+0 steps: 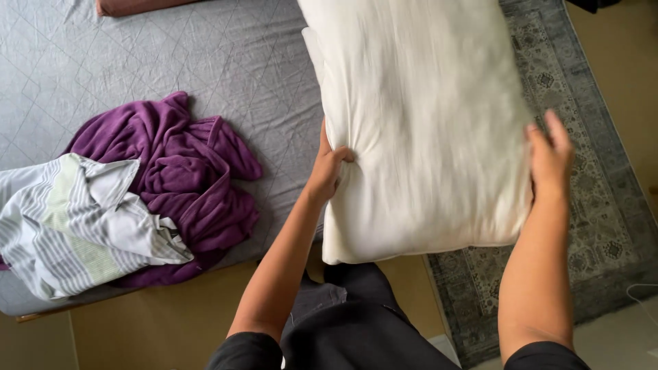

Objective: Folding a patterned pillowcase and arranging pillows on a bed.

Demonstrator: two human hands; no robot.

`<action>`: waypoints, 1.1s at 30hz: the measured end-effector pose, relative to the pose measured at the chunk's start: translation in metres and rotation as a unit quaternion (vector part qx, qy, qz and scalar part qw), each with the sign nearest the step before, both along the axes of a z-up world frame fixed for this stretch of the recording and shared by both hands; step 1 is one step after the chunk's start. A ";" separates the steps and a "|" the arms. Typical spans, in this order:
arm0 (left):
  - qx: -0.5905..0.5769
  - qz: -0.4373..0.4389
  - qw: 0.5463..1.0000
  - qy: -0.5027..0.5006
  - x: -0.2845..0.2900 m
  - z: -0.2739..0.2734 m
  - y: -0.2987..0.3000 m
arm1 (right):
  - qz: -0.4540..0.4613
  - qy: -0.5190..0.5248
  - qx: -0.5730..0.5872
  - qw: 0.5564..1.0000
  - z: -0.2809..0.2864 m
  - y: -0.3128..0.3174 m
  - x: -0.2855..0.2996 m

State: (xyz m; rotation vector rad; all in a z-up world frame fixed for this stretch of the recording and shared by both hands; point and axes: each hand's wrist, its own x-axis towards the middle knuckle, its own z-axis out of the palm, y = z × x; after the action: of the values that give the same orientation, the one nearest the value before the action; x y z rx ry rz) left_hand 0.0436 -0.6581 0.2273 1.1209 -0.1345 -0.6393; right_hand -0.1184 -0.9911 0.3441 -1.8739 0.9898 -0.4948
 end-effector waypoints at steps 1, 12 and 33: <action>0.034 0.027 0.999 0.018 -0.005 -0.018 -0.014 | 0.008 0.074 0.004 0.997 -0.009 -0.006 0.002; 0.272 -0.085 0.954 0.098 -0.085 -0.113 -0.024 | 0.062 0.182 0.013 0.981 -0.117 -0.018 0.004; 0.520 0.062 0.728 -0.443 0.075 0.001 -0.192 | 0.317 0.221 -0.210 0.898 -0.105 -0.086 0.204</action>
State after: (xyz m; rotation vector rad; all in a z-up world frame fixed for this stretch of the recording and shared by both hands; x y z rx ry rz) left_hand 0.1183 -0.8503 0.2278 2.4696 -0.5611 0.0820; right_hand 0.0856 -1.0768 0.2391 -2.6250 0.4948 0.1393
